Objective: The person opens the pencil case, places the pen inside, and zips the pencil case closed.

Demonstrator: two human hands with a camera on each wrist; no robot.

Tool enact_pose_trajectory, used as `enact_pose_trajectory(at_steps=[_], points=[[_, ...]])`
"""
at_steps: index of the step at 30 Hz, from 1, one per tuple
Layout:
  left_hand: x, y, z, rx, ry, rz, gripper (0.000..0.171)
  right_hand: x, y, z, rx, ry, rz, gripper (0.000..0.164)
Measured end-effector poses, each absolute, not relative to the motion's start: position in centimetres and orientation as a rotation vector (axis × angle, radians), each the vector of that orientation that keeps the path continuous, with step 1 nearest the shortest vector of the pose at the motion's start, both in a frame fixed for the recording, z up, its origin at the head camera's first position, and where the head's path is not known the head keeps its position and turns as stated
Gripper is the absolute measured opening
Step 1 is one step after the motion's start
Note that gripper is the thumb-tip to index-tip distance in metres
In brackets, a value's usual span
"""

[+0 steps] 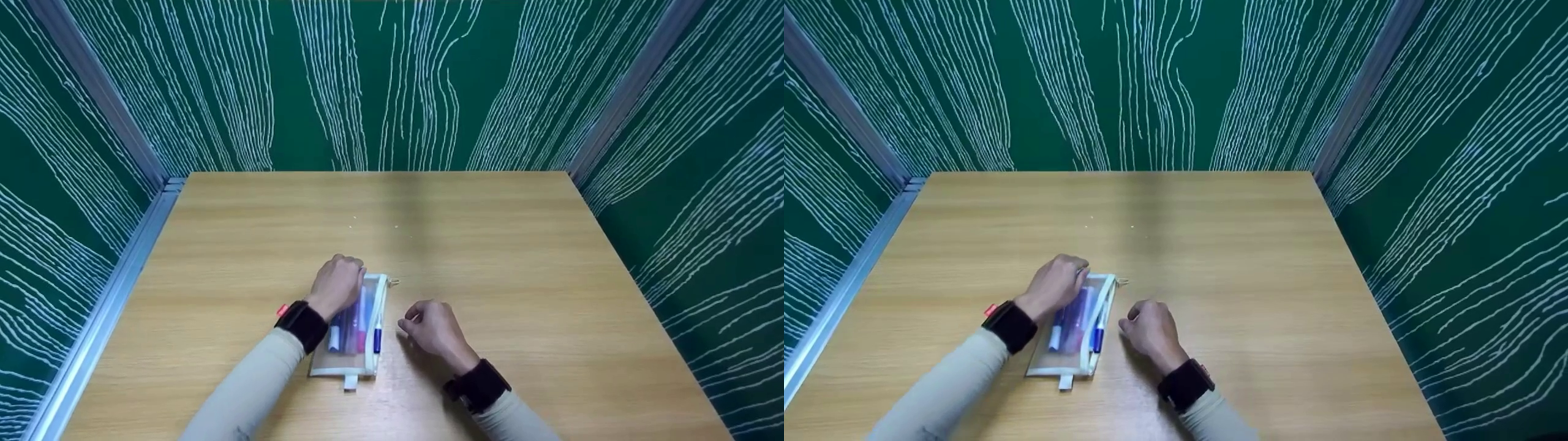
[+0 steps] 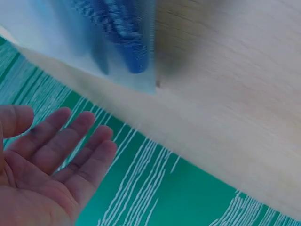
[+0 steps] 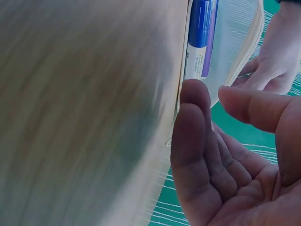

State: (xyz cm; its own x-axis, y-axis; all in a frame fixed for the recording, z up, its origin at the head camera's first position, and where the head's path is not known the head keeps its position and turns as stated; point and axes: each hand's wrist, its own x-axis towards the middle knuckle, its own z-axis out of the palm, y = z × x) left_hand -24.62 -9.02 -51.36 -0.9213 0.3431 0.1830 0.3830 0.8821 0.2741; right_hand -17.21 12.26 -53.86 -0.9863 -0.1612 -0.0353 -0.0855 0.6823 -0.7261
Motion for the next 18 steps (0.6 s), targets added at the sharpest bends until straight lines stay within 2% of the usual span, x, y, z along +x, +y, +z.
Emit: enact_pose_trajectory(at_steps=[11,18], points=[[-27.5,-8.0,-52.4,-0.798,-2.972,-0.566,0.020,-16.9,12.6,-53.3,-0.249,2.810,-1.254,0.015],[-27.9,-7.8,-53.5,-0.777,-3.006,-0.690,0.019,-16.7,12.9,-53.3,-0.224,2.741,-1.295,0.017]])
